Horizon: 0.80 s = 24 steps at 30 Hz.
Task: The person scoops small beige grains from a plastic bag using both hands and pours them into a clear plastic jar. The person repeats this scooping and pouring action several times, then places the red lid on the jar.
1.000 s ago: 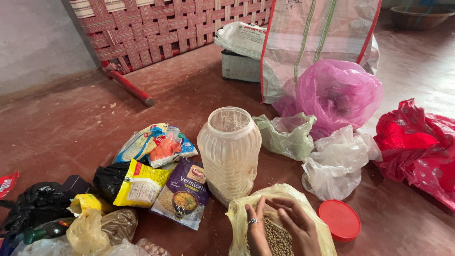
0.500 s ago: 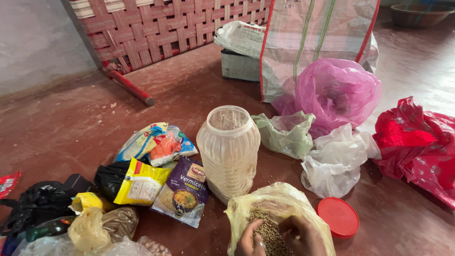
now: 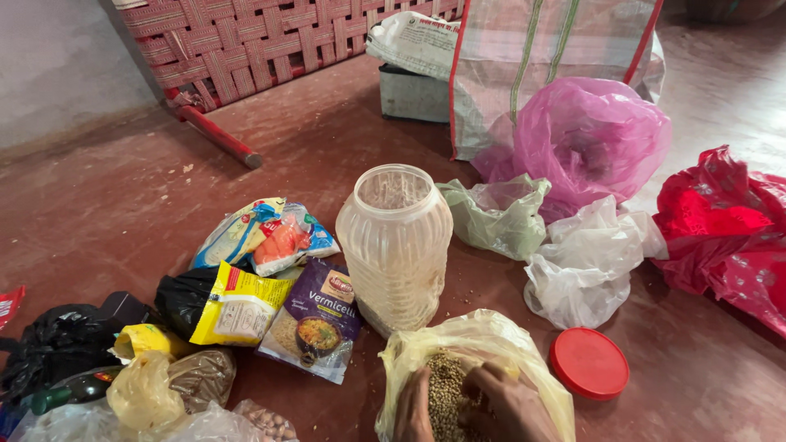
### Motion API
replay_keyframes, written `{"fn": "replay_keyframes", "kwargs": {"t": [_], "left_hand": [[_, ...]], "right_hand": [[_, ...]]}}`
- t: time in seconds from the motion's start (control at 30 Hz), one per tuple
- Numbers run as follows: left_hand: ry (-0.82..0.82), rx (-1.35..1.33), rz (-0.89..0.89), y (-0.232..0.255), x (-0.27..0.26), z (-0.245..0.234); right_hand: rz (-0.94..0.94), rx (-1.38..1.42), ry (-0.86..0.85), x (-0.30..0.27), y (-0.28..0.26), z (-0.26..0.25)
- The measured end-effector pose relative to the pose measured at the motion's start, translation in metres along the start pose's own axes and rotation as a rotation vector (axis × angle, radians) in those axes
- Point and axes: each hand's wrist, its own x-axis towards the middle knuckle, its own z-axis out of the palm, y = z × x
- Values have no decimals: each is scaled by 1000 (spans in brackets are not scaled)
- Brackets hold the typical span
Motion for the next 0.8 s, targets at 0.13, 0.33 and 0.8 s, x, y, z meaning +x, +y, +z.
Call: {"fn": "replay_keyframes", "kwargs": {"t": [0.13, 0.33, 0.8], "left_hand": [[-143, 277, -83, 45, 18, -49], [179, 471, -604, 89, 24, -78], [400, -416, -678, 35, -5, 9]], "right_hand": [[-134, 167, 160, 10, -16, 1], [-122, 424, 276, 15, -26, 24], [-134, 844, 302, 13, -30, 65]]}}
